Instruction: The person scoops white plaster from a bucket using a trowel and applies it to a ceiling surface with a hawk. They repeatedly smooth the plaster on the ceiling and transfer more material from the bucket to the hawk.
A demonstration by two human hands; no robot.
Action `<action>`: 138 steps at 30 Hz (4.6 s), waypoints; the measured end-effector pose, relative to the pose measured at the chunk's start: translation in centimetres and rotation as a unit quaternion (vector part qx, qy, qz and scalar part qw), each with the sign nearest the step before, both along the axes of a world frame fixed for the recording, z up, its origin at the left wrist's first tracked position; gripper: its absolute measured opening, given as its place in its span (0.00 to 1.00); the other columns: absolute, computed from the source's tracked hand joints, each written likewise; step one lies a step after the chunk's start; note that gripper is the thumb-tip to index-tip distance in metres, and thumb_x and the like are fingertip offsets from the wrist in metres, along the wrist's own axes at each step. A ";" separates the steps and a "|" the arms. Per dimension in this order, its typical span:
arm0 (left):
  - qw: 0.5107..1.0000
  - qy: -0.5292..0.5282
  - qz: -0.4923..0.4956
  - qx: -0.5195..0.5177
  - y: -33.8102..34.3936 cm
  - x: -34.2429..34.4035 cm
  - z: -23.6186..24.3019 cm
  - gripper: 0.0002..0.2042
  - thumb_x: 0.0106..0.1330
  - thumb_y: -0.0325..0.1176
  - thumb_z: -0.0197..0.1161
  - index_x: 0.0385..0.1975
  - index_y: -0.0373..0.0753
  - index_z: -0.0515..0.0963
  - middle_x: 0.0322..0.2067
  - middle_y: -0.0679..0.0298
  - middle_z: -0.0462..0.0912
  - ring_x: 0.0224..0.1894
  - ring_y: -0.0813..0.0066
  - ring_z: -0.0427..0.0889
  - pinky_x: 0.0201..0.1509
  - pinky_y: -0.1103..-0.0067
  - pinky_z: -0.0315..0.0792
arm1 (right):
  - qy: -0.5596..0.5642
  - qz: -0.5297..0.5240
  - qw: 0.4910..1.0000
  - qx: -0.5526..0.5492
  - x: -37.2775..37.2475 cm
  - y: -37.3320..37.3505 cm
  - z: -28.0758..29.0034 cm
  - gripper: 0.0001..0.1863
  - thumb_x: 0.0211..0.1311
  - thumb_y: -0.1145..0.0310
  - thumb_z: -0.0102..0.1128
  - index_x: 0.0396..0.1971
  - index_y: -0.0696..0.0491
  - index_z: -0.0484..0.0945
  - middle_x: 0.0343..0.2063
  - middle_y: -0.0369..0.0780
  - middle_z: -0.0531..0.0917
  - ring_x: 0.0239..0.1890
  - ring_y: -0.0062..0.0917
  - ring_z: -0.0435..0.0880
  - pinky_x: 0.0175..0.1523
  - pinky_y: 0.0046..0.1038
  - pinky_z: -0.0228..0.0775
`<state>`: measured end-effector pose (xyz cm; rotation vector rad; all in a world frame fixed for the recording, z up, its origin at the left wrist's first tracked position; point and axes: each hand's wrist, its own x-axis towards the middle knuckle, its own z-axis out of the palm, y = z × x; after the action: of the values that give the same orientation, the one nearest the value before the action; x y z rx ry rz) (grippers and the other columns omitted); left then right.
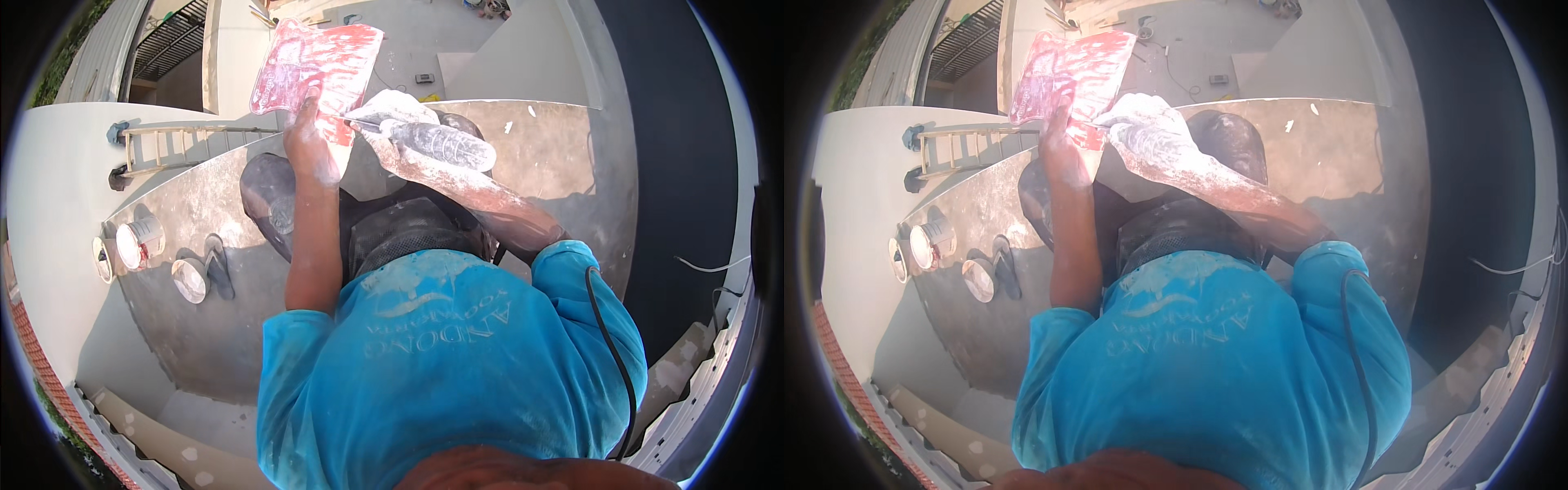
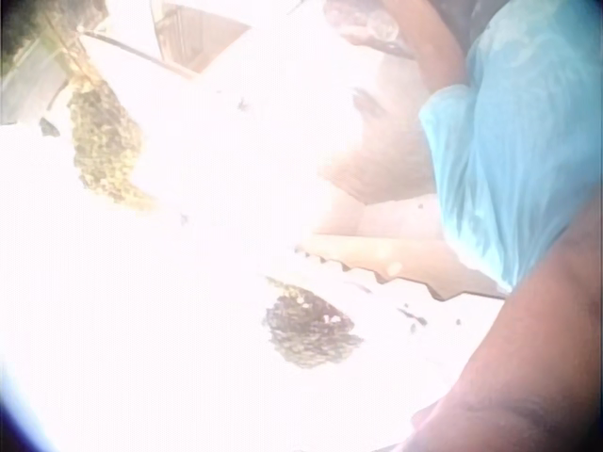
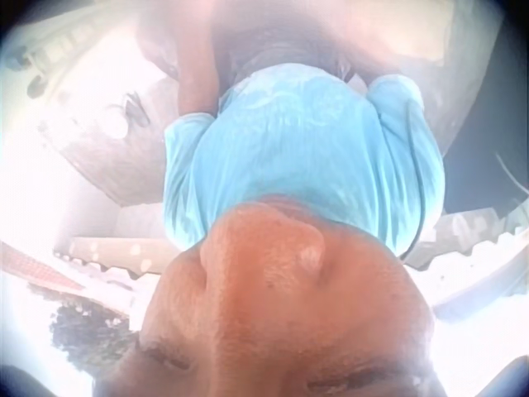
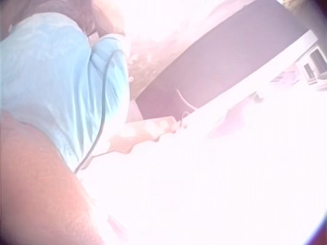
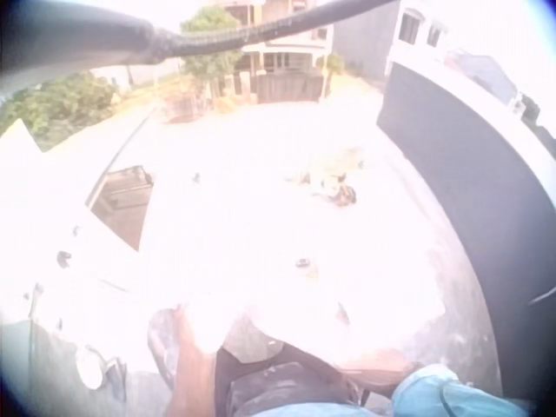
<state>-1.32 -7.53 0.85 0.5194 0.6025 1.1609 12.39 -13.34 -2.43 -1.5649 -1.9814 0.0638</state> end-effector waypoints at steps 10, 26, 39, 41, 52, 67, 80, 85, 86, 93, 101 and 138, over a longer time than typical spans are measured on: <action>0.998 -0.029 -0.043 -0.023 0.8 -0.3 -2.1 0.20 0.69 0.36 0.50 0.53 0.26 0.66 0.47 0.52 0.76 0.46 0.64 0.77 0.48 0.69 0.72 | 0.083 0.007 0.996 0.022 0.6 1.5 1.3 0.18 0.62 0.61 0.55 0.49 0.53 0.75 0.30 0.40 0.81 0.32 0.29 0.80 0.39 0.30 0.71; 0.997 -0.053 0.034 -0.048 -0.1 0.8 -0.8 0.18 0.70 0.40 0.49 0.50 0.30 0.67 0.41 0.53 0.75 0.42 0.61 0.77 0.43 0.69 0.74 | 0.315 -0.042 0.941 -0.120 -1.2 1.9 2.7 0.21 0.56 0.60 0.64 0.42 0.61 0.76 0.26 0.44 0.83 0.30 0.32 0.83 0.38 0.29 0.73; 0.995 0.054 0.087 -0.008 -0.5 1.0 -1.0 0.21 0.71 0.40 0.49 0.56 0.29 0.63 0.49 0.54 0.72 0.51 0.64 0.73 0.52 0.70 0.69 | 0.226 -0.012 0.974 -0.004 -2.6 1.3 -0.3 0.17 0.54 0.59 0.66 0.37 0.56 0.81 0.31 0.44 0.83 0.33 0.32 0.82 0.40 0.32 0.72; 0.997 0.046 0.067 -0.006 -0.3 1.2 -0.9 0.26 0.71 0.41 0.46 0.61 0.27 0.59 0.56 0.50 0.68 0.59 0.59 0.67 0.65 0.64 0.59 | 0.189 -0.012 0.982 0.021 -2.4 1.4 -1.1 0.17 0.56 0.60 0.64 0.42 0.53 0.79 0.27 0.43 0.81 0.29 0.29 0.81 0.36 0.30 0.72; 0.985 -0.017 0.172 -0.008 1.1 1.2 -4.0 0.19 0.70 0.36 0.53 0.53 0.27 0.66 0.48 0.55 0.74 0.52 0.64 0.74 0.59 0.69 0.67 | 0.498 -0.160 0.844 -0.121 0.3 1.2 2.4 0.15 0.56 0.63 0.67 0.33 0.62 0.83 0.27 0.39 0.85 0.30 0.17 0.80 0.37 0.22 0.71; 0.971 0.040 0.236 0.007 -1.5 4.2 -1.8 0.18 0.71 0.34 0.50 0.47 0.21 0.69 0.44 0.51 0.76 0.48 0.63 0.76 0.57 0.70 0.69 | 0.342 -0.089 0.934 -0.061 -2.1 0.2 -0.8 0.11 0.63 0.63 0.57 0.44 0.45 0.80 0.38 0.36 0.81 0.42 0.26 0.79 0.46 0.30 0.68; 0.972 -0.191 -0.083 0.112 2.2 -1.5 -7.2 0.29 0.65 0.32 0.57 0.65 0.36 0.57 0.58 0.53 0.68 0.62 0.62 0.66 0.65 0.66 0.65 | 0.882 0.048 0.435 -0.175 4.3 1.7 3.3 0.16 0.62 0.72 0.54 0.49 0.60 0.71 0.44 0.47 0.79 0.45 0.32 0.81 0.48 0.34 0.78; 0.946 -0.147 -0.198 0.209 4.5 -3.6 -5.7 0.26 0.65 0.35 0.57 0.62 0.36 0.60 0.53 0.55 0.69 0.58 0.62 0.67 0.64 0.65 0.64 | 0.814 0.053 0.489 -0.310 5.3 -0.1 3.5 0.16 0.64 0.67 0.53 0.48 0.58 0.72 0.43 0.44 0.80 0.45 0.32 0.81 0.49 0.38 0.76; 0.942 -0.130 -0.204 0.232 4.8 -4.0 -5.4 0.25 0.65 0.36 0.56 0.61 0.36 0.61 0.52 0.55 0.69 0.57 0.63 0.67 0.64 0.65 0.63 | 0.814 0.063 0.477 -0.326 5.3 -0.6 3.1 0.16 0.64 0.66 0.53 0.49 0.58 0.72 0.44 0.45 0.80 0.46 0.34 0.81 0.49 0.39 0.76; 0.921 -0.089 -0.203 0.319 5.6 -5.0 -4.2 0.22 0.66 0.40 0.55 0.56 0.37 0.65 0.44 0.57 0.71 0.51 0.64 0.69 0.63 0.64 0.62 | 0.847 0.122 0.375 -0.355 4.3 -0.7 1.7 0.17 0.64 0.70 0.55 0.50 0.62 0.70 0.45 0.49 0.79 0.47 0.38 0.81 0.42 0.42 0.81; 0.907 -0.185 -0.162 0.343 6.5 -4.4 -5.5 0.20 0.66 0.45 0.54 0.51 0.37 0.71 0.36 0.59 0.73 0.45 0.65 0.71 0.61 0.63 0.60 | 0.751 0.065 0.556 -0.351 -0.2 -1.5 4.7 0.15 0.62 0.67 0.56 0.45 0.60 0.75 0.39 0.43 0.81 0.42 0.26 0.82 0.43 0.34 0.80; 0.906 -0.322 -0.098 0.255 4.8 -1.6 -6.7 0.06 0.64 0.38 0.52 0.28 0.46 0.71 0.25 0.73 0.66 0.28 0.75 0.63 0.43 0.78 0.61 | 0.240 0.137 0.956 0.097 -0.8 0.1 0.2 0.18 0.49 0.64 0.59 0.44 0.46 0.80 0.39 0.35 0.79 0.39 0.32 0.77 0.46 0.32 0.69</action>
<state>-2.92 -2.69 -5.84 0.5767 -0.3342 1.2073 11.60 -13.29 -2.25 -1.0214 -1.7362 0.3199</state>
